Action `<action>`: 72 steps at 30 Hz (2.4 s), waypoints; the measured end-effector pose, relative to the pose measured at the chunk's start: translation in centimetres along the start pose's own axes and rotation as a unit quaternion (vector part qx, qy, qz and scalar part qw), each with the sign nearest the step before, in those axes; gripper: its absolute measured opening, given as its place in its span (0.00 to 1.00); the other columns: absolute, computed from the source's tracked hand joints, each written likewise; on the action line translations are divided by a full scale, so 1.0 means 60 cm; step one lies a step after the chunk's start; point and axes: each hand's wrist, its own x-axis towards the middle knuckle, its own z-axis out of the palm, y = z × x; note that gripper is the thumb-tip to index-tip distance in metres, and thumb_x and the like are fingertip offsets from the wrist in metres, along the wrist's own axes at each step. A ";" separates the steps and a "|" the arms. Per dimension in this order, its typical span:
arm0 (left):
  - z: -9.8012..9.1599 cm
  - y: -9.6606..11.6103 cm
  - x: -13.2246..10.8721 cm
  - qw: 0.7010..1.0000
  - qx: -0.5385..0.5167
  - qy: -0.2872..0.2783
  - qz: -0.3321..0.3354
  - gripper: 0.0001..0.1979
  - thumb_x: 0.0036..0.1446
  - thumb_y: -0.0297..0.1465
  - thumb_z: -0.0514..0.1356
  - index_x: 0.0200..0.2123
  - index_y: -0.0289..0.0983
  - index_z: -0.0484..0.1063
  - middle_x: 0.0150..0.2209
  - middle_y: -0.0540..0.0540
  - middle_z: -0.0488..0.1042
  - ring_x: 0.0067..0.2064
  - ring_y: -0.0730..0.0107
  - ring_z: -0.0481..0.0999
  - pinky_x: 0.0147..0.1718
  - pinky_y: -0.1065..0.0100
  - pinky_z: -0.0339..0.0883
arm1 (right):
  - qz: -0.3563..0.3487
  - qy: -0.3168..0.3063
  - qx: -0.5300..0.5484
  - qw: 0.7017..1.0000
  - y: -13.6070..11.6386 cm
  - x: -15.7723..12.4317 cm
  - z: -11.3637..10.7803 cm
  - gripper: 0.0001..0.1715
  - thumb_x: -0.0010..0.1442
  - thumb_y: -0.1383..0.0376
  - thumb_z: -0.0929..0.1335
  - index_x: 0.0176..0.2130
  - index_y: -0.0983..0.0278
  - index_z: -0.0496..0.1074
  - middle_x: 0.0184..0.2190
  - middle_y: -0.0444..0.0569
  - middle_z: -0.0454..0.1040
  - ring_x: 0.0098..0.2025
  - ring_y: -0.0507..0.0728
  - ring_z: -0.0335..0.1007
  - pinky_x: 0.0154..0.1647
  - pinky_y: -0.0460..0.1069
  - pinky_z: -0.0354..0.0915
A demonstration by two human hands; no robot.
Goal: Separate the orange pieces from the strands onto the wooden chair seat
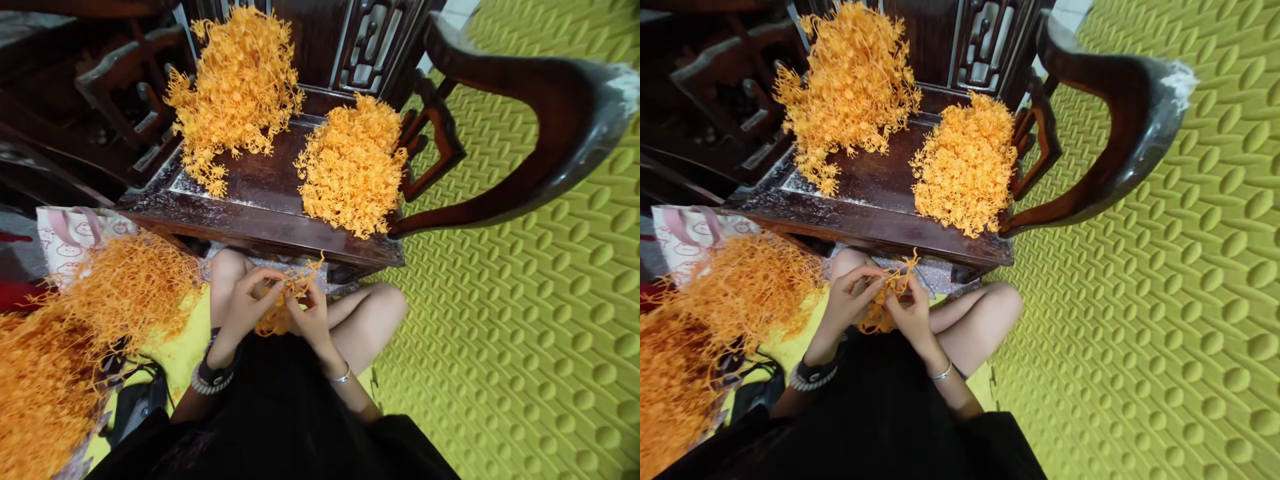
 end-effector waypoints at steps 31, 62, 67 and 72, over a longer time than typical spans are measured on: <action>0.025 0.004 0.014 0.920 -0.365 0.119 -0.082 0.09 0.52 0.35 0.67 0.31 0.39 0.69 0.27 0.55 0.75 0.32 0.75 0.77 0.44 0.68 0.71 | 0.083 0.079 0.194 0.974 -0.009 -0.023 -0.014 0.14 0.58 0.51 0.68 0.32 0.59 0.72 0.28 0.44 0.73 0.34 0.55 0.70 0.42 0.50 0.65; -0.027 -0.067 0.001 0.975 0.145 -0.110 0.125 0.09 0.61 0.35 0.58 0.39 0.41 0.78 0.36 0.45 0.75 0.41 0.64 0.73 0.42 0.63 0.67 | 0.138 0.058 0.124 0.981 -0.021 -0.008 -0.033 0.29 0.59 0.41 0.61 0.24 0.61 0.63 0.16 0.41 0.66 0.14 0.48 0.55 0.16 0.45 0.52; -0.015 -0.091 -0.009 0.979 0.141 -0.098 0.111 0.09 0.60 0.34 0.59 0.33 0.40 0.79 0.33 0.47 0.78 0.35 0.67 0.76 0.35 0.69 0.70 | 0.125 0.071 0.096 0.985 -0.023 -0.002 -0.045 0.31 0.60 0.41 0.61 0.20 0.61 0.61 0.12 0.39 0.59 0.13 0.47 0.48 0.15 0.46 0.43; -0.033 -0.100 -0.003 0.976 0.176 0.083 0.095 0.10 0.60 0.34 0.57 0.30 0.38 0.76 0.31 0.47 0.77 0.35 0.68 0.75 0.37 0.68 0.68 | 0.121 0.076 0.131 0.981 -0.021 -0.023 -0.048 0.33 0.58 0.41 0.63 0.18 0.61 0.54 0.12 0.37 0.51 0.14 0.47 0.44 0.15 0.45 0.43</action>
